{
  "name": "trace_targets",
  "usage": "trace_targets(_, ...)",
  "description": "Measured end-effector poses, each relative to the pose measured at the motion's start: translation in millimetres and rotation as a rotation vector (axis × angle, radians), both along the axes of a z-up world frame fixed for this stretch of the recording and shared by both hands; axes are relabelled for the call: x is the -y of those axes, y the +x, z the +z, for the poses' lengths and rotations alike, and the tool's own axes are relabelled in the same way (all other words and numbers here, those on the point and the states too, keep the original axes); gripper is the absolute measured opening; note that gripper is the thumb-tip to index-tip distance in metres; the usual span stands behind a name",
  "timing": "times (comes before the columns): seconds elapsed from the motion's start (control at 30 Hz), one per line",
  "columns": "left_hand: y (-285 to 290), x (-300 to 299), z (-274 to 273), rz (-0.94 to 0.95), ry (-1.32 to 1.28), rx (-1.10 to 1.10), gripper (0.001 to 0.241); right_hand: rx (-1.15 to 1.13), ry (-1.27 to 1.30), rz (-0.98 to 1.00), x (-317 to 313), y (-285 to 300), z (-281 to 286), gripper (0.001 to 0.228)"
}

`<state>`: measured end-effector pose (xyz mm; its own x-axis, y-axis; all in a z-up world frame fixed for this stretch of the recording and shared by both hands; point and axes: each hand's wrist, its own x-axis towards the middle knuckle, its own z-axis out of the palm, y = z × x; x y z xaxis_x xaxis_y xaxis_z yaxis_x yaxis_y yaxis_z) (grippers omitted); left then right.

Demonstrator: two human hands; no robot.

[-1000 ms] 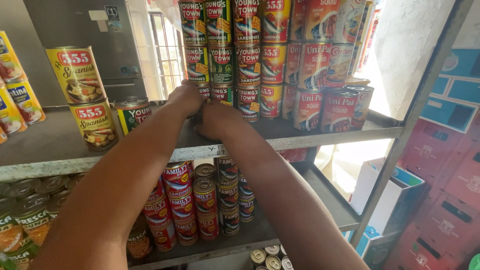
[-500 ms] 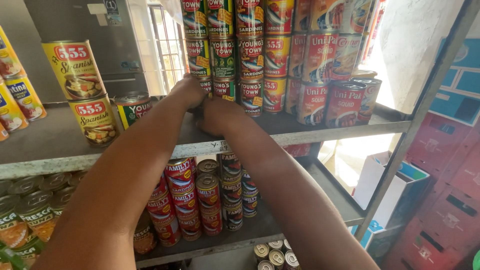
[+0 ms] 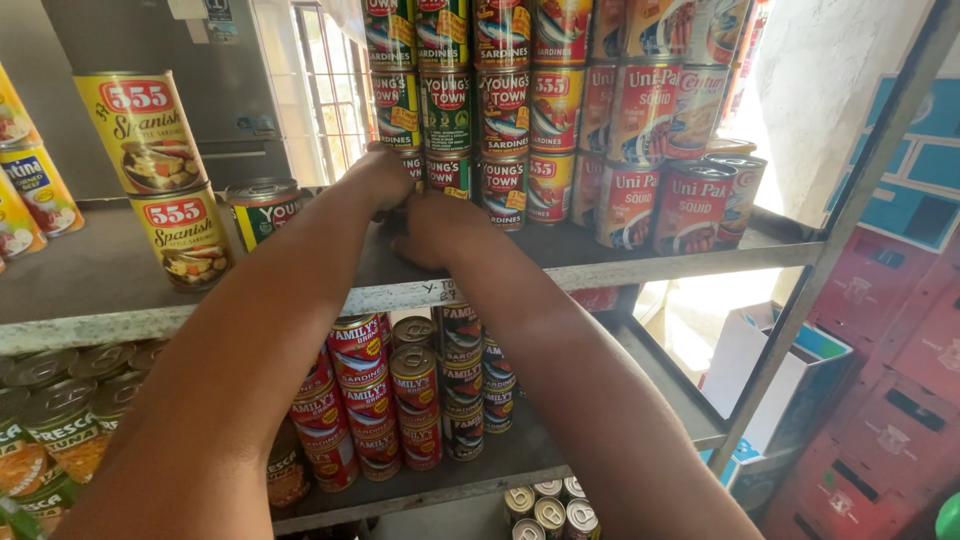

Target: Restocking and organizing various canned goods on a grocery store shelf from a cardboard box.

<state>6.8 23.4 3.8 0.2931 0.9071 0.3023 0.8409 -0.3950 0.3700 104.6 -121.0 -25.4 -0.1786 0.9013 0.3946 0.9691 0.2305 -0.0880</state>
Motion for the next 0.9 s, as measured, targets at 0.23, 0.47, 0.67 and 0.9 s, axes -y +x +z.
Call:
trace_targets(0.23,5,-9,0,0.037,-0.09,0.075,0.077,-0.02,-0.019,-0.005,4,-2,2,0.055)
trace_targets(0.47,5,18,7,0.02,-0.177,0.158,0.091,-0.003,-0.025,-0.009,3,-2,2,0.059)
trace_targets(0.67,8,-79,-22,-0.058,-0.074,0.093,0.08,0.01,0.003,0.019,2,1,1,0.059)
trace_targets(0.9,4,23,3,0.14,-0.01,0.265,0.114,0.003,0.072,0.037,-7,6,-2,0.055)
